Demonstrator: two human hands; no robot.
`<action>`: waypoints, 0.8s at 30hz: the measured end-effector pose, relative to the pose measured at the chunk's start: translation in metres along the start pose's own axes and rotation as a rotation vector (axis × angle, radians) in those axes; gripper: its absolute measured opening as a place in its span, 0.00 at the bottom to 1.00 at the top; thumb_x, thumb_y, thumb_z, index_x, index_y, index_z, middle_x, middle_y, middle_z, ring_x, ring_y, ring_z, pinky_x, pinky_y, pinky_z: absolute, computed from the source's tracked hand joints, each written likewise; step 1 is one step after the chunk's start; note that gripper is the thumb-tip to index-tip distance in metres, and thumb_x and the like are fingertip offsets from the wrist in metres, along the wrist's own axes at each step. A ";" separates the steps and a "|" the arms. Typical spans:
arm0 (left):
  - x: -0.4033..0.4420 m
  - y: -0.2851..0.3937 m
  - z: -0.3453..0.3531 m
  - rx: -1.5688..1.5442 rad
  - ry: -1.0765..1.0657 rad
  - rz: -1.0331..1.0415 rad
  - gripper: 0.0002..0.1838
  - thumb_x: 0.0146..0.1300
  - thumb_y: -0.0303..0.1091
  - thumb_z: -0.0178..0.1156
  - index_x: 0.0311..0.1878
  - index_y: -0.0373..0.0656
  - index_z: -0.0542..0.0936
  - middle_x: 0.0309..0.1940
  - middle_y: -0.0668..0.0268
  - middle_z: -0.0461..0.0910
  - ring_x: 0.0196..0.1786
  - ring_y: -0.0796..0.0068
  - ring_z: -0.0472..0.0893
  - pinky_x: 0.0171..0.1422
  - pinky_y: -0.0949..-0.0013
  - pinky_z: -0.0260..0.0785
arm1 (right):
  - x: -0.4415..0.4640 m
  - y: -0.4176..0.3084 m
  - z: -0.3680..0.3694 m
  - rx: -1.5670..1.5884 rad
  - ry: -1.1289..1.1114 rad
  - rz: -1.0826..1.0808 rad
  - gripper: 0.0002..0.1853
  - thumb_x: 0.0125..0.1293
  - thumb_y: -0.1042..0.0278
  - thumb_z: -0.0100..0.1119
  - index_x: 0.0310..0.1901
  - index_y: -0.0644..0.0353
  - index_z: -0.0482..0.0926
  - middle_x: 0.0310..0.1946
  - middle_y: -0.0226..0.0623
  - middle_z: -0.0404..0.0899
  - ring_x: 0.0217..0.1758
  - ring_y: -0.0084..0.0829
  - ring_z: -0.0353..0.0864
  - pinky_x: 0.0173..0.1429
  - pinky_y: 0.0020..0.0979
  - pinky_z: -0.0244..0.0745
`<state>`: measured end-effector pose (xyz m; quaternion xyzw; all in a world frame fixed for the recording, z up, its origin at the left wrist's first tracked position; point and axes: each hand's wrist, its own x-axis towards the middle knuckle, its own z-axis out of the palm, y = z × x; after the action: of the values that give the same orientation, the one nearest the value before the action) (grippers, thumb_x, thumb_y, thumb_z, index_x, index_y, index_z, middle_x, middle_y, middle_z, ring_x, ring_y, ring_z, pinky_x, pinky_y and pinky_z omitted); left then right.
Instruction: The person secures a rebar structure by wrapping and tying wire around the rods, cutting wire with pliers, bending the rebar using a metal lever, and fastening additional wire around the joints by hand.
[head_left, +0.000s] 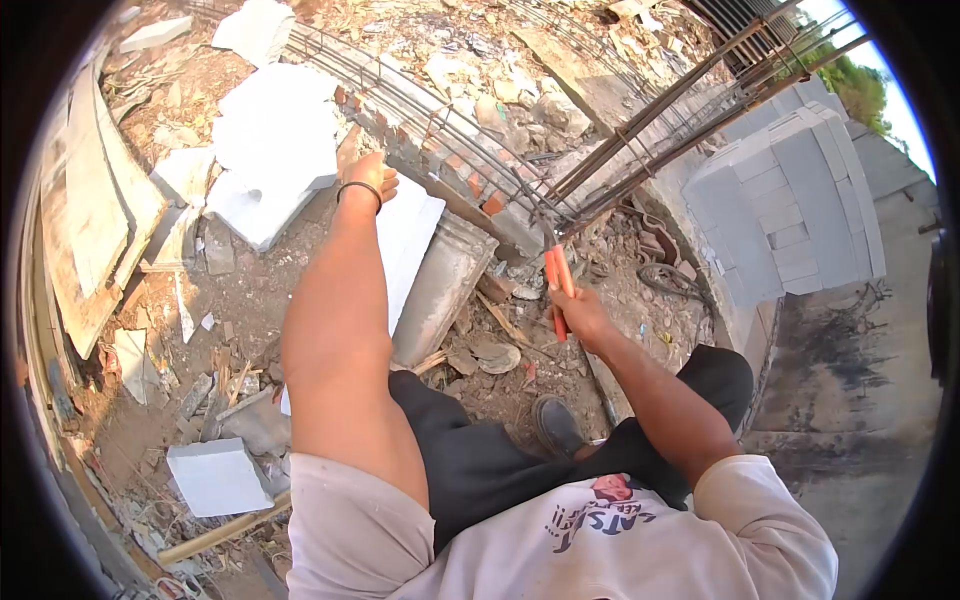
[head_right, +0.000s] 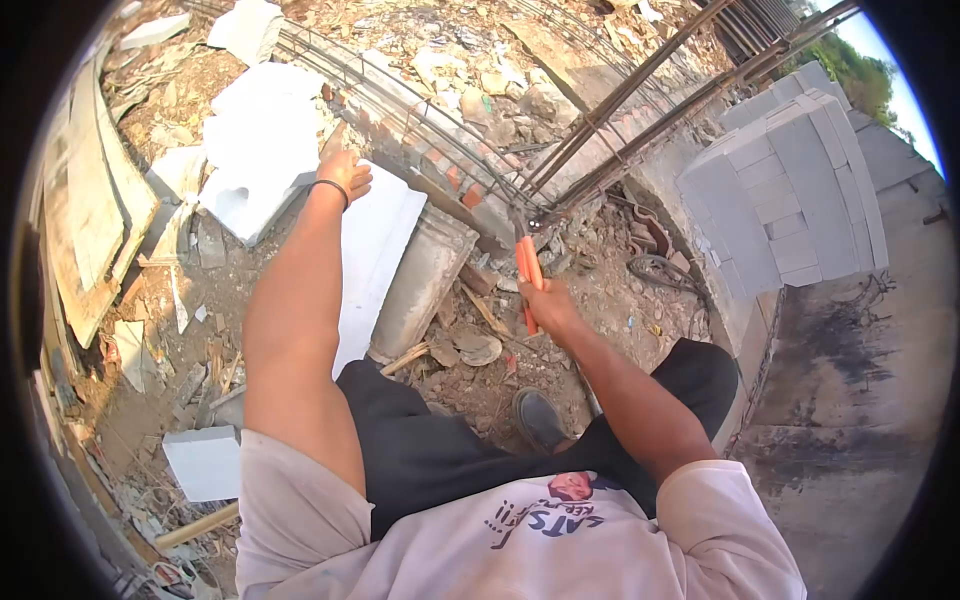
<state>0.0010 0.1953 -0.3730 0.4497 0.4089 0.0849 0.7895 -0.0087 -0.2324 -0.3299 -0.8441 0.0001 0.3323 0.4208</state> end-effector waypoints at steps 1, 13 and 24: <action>-0.006 -0.006 -0.007 -0.019 0.015 -0.009 0.34 0.73 0.57 0.47 0.70 0.39 0.68 0.64 0.43 0.74 0.60 0.50 0.80 0.64 0.48 0.73 | 0.001 0.006 0.021 0.147 -0.049 0.067 0.16 0.75 0.55 0.57 0.40 0.63 0.79 0.32 0.35 0.82 0.28 0.29 0.83 0.35 0.34 0.79; -0.033 0.019 -0.105 0.342 0.097 0.143 0.18 0.74 0.41 0.56 0.56 0.36 0.75 0.40 0.57 0.84 0.38 0.70 0.81 0.39 0.65 0.77 | 0.086 -0.041 0.145 1.202 -0.322 0.035 0.18 0.80 0.52 0.49 0.63 0.51 0.71 0.56 0.33 0.75 0.59 0.37 0.80 0.57 0.45 0.83; -0.400 0.000 -0.018 0.765 0.124 0.418 0.23 0.71 0.41 0.62 0.59 0.31 0.75 0.42 0.55 0.85 0.46 0.66 0.84 0.56 0.63 0.74 | 0.099 -0.056 0.160 1.585 -0.565 -0.263 0.33 0.78 0.54 0.52 0.78 0.52 0.54 0.76 0.38 0.58 0.77 0.50 0.62 0.77 0.60 0.64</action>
<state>-0.2725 0.0059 -0.1497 0.7767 0.3578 0.1121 0.5061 -0.0058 -0.0545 -0.4133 -0.1786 0.0294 0.3807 0.9068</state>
